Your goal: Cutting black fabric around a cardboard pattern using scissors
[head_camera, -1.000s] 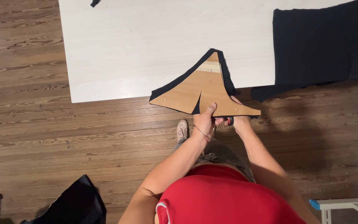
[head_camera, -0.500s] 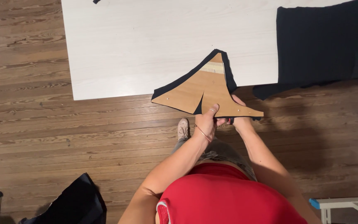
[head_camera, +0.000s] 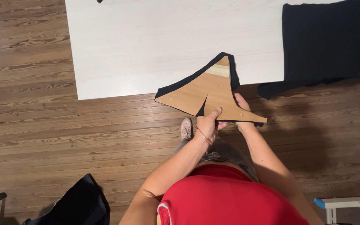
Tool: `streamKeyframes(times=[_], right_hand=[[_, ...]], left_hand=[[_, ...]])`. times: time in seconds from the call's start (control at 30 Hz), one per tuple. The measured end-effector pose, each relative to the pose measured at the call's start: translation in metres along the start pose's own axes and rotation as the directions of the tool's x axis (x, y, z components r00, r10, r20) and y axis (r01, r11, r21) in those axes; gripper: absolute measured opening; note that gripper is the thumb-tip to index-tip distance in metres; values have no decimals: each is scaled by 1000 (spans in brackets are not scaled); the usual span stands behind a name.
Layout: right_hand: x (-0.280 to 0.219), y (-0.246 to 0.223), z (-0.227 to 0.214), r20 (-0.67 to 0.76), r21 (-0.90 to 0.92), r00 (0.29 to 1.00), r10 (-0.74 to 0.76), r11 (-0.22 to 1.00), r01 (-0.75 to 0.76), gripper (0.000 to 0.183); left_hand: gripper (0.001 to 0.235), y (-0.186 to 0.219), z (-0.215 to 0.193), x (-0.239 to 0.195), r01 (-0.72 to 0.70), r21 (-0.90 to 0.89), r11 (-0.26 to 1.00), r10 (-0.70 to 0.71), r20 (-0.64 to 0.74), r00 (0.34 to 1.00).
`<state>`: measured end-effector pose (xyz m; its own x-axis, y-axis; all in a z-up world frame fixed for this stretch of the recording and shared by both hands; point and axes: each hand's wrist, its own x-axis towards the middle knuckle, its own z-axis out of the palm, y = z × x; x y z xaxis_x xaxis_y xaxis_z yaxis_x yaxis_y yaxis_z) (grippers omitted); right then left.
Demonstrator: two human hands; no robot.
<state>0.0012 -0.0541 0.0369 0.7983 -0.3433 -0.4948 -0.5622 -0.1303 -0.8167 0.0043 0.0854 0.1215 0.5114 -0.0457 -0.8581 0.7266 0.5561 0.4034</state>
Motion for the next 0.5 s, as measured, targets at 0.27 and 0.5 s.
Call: streamKeyframes(times=[0.27, 0.5], right_hand=[[30, 60, 8, -48, 341, 999, 7, 940, 9, 15], [-9, -11, 14, -78, 320, 997, -4, 947, 29, 44]], left_hand=[[46, 8, -3, -12, 8, 7, 1000, -8, 22, 1000], [44, -2, -11, 3, 23, -8, 1000, -23, 41, 999]])
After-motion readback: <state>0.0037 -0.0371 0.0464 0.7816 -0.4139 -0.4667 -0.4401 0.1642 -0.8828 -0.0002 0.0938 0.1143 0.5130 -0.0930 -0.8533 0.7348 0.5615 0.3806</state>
